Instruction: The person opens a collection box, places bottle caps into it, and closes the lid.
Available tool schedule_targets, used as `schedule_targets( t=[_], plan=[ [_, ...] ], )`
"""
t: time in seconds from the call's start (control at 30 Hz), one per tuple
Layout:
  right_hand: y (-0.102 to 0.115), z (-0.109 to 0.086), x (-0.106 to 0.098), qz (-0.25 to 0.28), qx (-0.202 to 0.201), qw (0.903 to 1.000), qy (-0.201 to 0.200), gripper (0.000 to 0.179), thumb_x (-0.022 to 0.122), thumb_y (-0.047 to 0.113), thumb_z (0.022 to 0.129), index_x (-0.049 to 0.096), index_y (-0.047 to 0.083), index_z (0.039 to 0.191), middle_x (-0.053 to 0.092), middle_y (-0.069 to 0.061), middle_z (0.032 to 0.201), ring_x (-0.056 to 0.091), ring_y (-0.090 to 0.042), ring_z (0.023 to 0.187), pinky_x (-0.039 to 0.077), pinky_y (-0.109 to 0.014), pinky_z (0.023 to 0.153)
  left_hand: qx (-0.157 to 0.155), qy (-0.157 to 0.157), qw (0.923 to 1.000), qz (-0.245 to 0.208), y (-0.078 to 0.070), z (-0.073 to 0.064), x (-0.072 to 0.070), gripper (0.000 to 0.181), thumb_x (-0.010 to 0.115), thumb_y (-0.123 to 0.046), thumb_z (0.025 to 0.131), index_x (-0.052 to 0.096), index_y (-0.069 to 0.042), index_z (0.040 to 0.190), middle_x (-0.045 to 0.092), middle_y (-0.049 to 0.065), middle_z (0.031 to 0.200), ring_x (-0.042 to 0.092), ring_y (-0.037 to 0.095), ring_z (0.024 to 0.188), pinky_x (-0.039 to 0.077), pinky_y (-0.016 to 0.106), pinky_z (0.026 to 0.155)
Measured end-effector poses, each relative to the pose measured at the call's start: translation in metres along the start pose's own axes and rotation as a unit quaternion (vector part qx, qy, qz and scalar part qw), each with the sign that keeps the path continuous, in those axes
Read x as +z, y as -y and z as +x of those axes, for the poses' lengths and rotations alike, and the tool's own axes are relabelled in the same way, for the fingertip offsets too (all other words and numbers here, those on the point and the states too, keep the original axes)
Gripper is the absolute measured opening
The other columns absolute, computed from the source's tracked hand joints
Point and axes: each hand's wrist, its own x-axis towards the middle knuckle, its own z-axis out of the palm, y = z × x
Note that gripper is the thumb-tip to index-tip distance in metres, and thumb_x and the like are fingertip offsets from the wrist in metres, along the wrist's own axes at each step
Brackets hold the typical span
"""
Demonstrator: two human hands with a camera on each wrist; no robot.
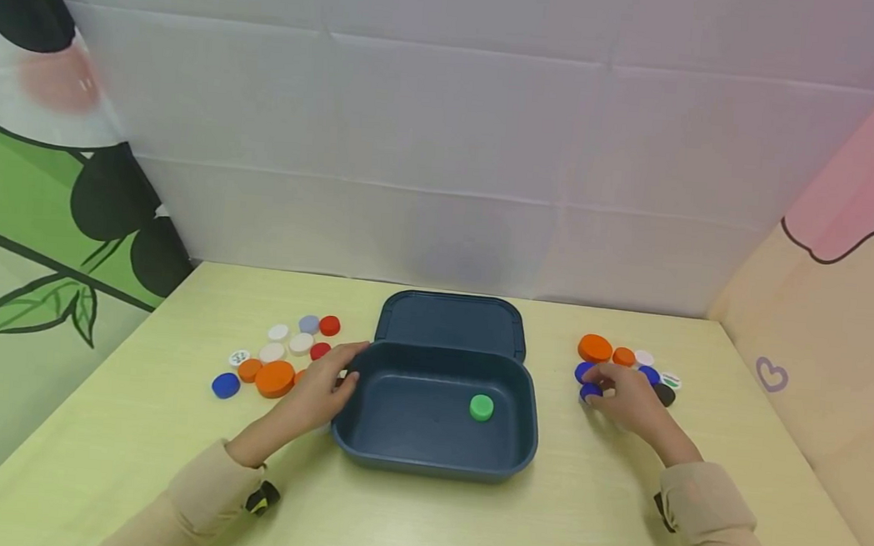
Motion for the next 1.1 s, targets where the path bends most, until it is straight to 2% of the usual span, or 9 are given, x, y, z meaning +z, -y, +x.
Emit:
schedule_targets(
  t=[0.17, 0.43, 0.6, 0.87, 1.1],
  plan=[
    [0.012, 0.001, -0.003, -0.004, -0.038, 0.9989, -0.027, 0.021, 0.069, 0.006, 0.077, 0.065, 0.001, 0.098, 0.067, -0.010, 0.088, 0.063, -0.026, 0.082, 0.052, -0.047, 0.076, 0.001, -0.001, 1.0000, 0.003, 0.001, 0.000, 0.000, 0.044, 0.052, 0.000, 0.088, 0.044, 0.003, 0.131, 0.050, 0.018, 0.129, 0.051, 0.030, 0.117, 0.046, 0.043, 0.095],
    [0.041, 0.006, -0.006, 0.000, -0.077, 0.9958, -0.051, 0.020, 0.071, 0.008, 0.076, 0.066, 0.004, 0.095, 0.065, -0.003, 0.084, 0.061, -0.017, 0.074, 0.051, -0.023, 0.063, 0.018, -0.010, 0.9998, 0.008, 0.005, 0.001, 0.002, 0.043, 0.053, 0.000, 0.087, 0.045, 0.004, 0.129, 0.051, 0.019, 0.127, 0.052, 0.031, 0.115, 0.046, 0.044, 0.094],
    [0.063, 0.010, -0.006, 0.003, -0.116, 0.9908, -0.069, 0.020, 0.071, 0.007, 0.076, 0.065, 0.007, 0.095, 0.063, -0.001, 0.087, 0.063, -0.018, 0.077, 0.054, -0.029, 0.064, 0.017, -0.007, 0.9998, 0.004, 0.006, 0.002, 0.001, 0.044, 0.052, 0.000, 0.088, 0.044, 0.003, 0.130, 0.051, 0.019, 0.128, 0.051, 0.030, 0.116, 0.046, 0.043, 0.095],
    [0.097, 0.016, 0.003, 0.023, -0.131, 0.9908, -0.024, 0.023, 0.069, 0.009, 0.079, 0.064, 0.006, 0.101, 0.065, -0.003, 0.095, 0.061, -0.019, 0.085, 0.054, -0.035, 0.070, 0.014, -0.005, 0.9999, -0.002, 0.004, 0.001, 0.001, 0.044, 0.051, 0.000, 0.088, 0.044, 0.002, 0.131, 0.051, 0.018, 0.128, 0.051, 0.029, 0.117, 0.045, 0.042, 0.096],
    [0.114, 0.019, 0.020, 0.020, -0.143, 0.9892, 0.028, 0.024, 0.069, 0.011, 0.079, 0.063, 0.006, 0.102, 0.064, -0.003, 0.095, 0.058, -0.016, 0.084, 0.054, -0.031, 0.071, 0.018, -0.010, 0.9998, 0.004, 0.007, 0.001, 0.002, 0.044, 0.052, 0.000, 0.088, 0.044, 0.004, 0.130, 0.051, 0.019, 0.128, 0.051, 0.030, 0.116, 0.045, 0.043, 0.095]
  ],
)
